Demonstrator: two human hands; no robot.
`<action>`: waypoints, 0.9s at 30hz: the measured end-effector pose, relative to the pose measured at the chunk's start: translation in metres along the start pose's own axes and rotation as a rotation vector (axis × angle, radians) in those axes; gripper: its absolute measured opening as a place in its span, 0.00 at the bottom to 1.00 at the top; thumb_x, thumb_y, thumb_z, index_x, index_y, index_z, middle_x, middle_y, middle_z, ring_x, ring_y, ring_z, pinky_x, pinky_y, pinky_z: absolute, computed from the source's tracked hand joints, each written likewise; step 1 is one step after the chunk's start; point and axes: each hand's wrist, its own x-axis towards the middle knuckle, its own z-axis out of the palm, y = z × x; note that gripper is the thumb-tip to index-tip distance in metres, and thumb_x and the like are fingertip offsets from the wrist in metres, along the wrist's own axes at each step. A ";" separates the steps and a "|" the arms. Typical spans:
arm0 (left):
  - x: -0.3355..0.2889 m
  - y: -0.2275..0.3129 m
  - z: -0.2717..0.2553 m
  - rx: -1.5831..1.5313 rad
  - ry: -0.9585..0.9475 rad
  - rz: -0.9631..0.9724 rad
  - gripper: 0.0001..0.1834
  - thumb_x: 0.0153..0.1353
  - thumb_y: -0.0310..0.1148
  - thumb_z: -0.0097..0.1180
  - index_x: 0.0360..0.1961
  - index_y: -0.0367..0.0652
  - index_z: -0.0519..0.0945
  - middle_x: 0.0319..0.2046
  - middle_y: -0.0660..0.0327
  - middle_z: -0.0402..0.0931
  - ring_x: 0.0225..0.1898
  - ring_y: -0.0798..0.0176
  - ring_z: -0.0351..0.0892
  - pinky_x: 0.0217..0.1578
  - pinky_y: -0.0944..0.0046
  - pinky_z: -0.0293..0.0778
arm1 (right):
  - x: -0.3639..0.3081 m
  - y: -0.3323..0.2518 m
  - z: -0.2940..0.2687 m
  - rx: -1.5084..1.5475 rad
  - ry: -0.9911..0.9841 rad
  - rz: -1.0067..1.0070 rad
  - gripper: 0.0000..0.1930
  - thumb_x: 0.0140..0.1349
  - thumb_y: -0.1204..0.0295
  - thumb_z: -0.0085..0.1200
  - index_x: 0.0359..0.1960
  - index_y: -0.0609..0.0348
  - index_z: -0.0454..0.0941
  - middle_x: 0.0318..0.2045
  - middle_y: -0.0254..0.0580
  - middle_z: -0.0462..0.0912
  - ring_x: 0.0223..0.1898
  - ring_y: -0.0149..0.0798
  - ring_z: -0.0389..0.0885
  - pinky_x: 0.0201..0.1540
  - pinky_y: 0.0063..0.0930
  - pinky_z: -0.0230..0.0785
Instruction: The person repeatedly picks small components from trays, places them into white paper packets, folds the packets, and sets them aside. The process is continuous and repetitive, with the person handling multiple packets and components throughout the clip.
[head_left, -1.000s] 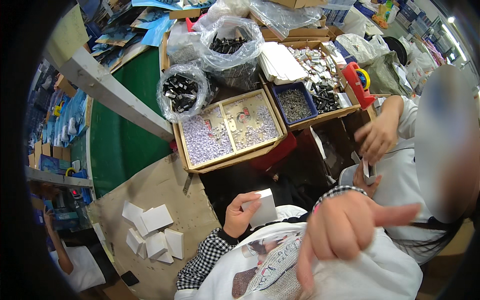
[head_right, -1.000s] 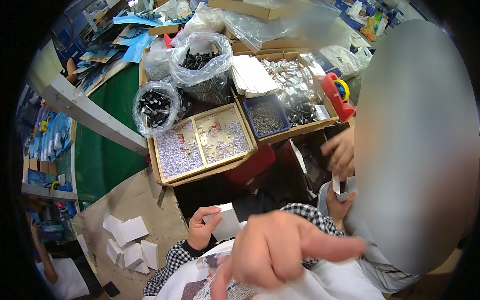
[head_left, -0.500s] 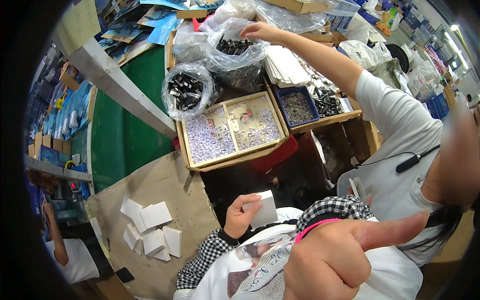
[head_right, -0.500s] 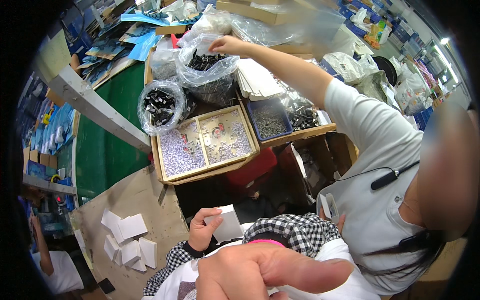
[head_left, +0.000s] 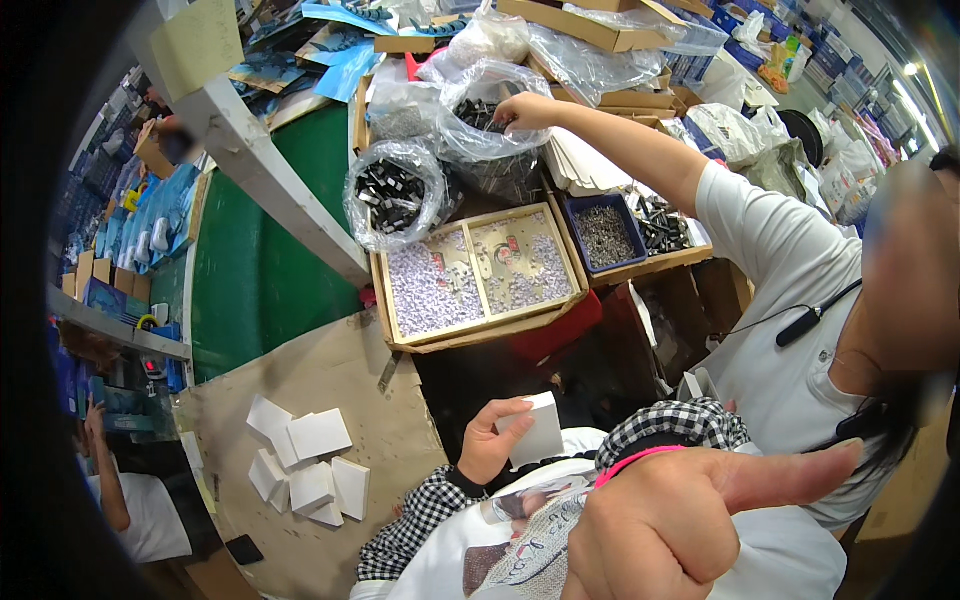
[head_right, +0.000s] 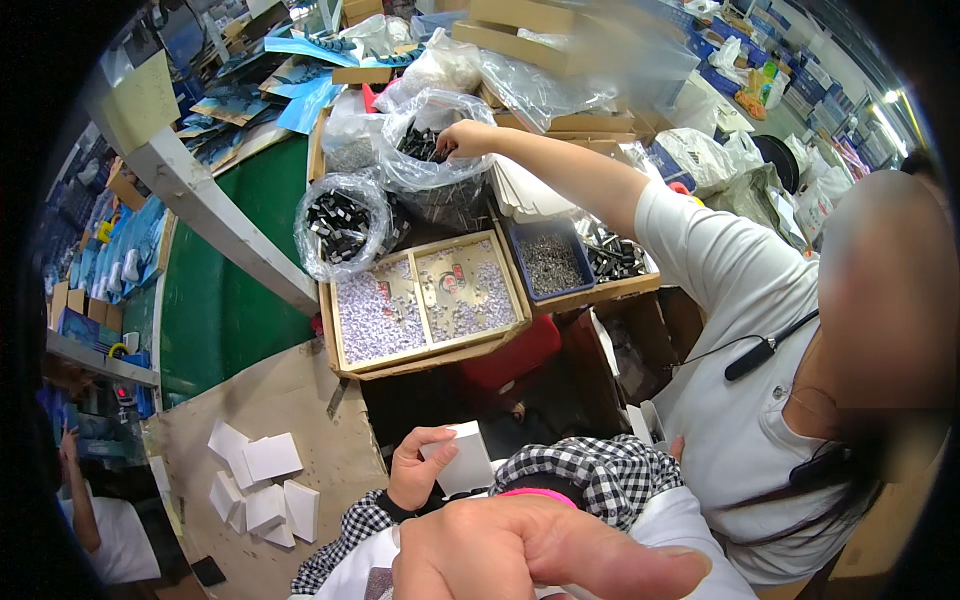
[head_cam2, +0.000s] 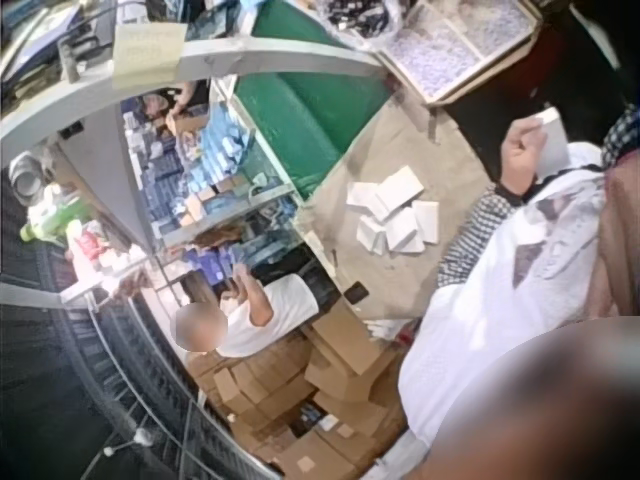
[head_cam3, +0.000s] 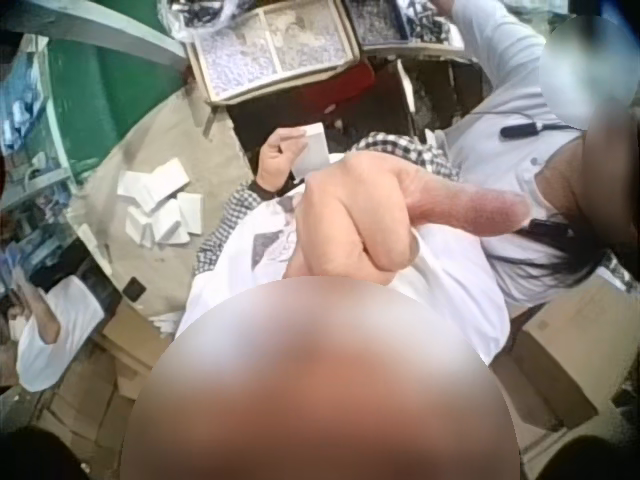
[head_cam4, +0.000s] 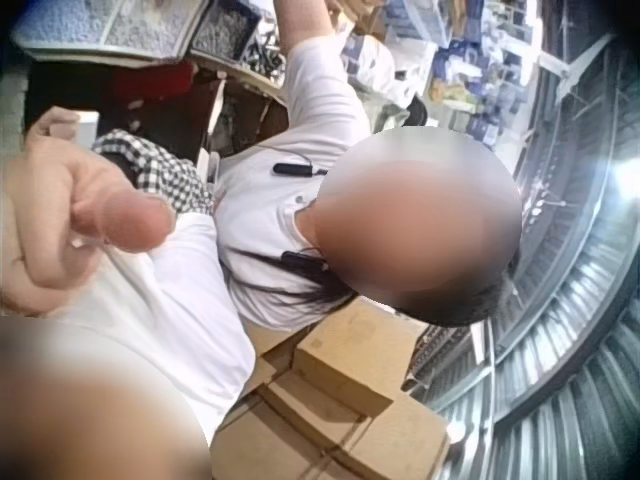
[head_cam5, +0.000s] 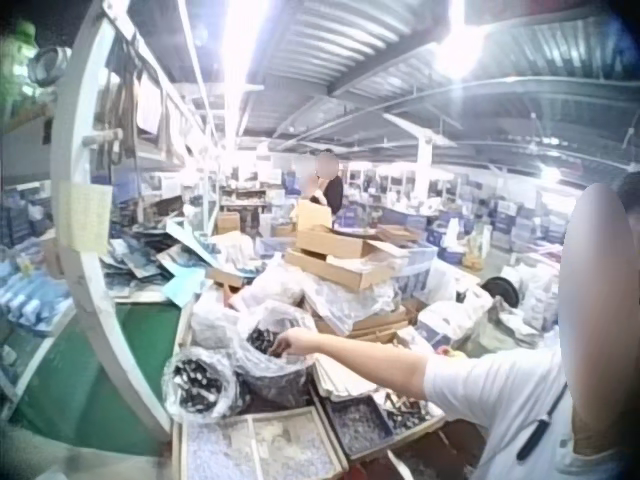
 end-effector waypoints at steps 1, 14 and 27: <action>0.000 0.000 0.000 0.019 -0.001 0.007 0.10 0.57 0.24 0.56 0.41 0.42 0.77 0.42 0.62 0.76 0.42 0.72 0.73 0.44 0.72 0.70 | 0.001 0.001 0.001 -0.002 -0.003 0.006 0.32 0.56 0.40 0.46 0.08 0.56 0.64 0.17 0.34 0.64 0.16 0.33 0.63 0.48 0.55 0.63; 0.002 -0.010 -0.002 -0.053 -0.015 -0.006 0.10 0.57 0.26 0.58 0.41 0.42 0.77 0.39 0.63 0.77 0.41 0.72 0.73 0.43 0.72 0.70 | 0.021 -0.008 -0.002 0.073 0.029 0.059 0.32 0.54 0.41 0.49 0.08 0.56 0.63 0.15 0.33 0.62 0.14 0.31 0.61 0.51 0.59 0.61; -0.001 -0.008 -0.006 0.016 -0.048 0.042 0.14 0.55 0.21 0.57 0.43 0.40 0.74 0.40 0.60 0.75 0.41 0.69 0.74 0.43 0.70 0.70 | -0.089 -0.032 -0.024 -0.939 0.785 0.214 0.23 0.64 0.73 0.37 0.07 0.57 0.68 0.15 0.36 0.68 0.19 0.30 0.64 0.35 0.35 0.66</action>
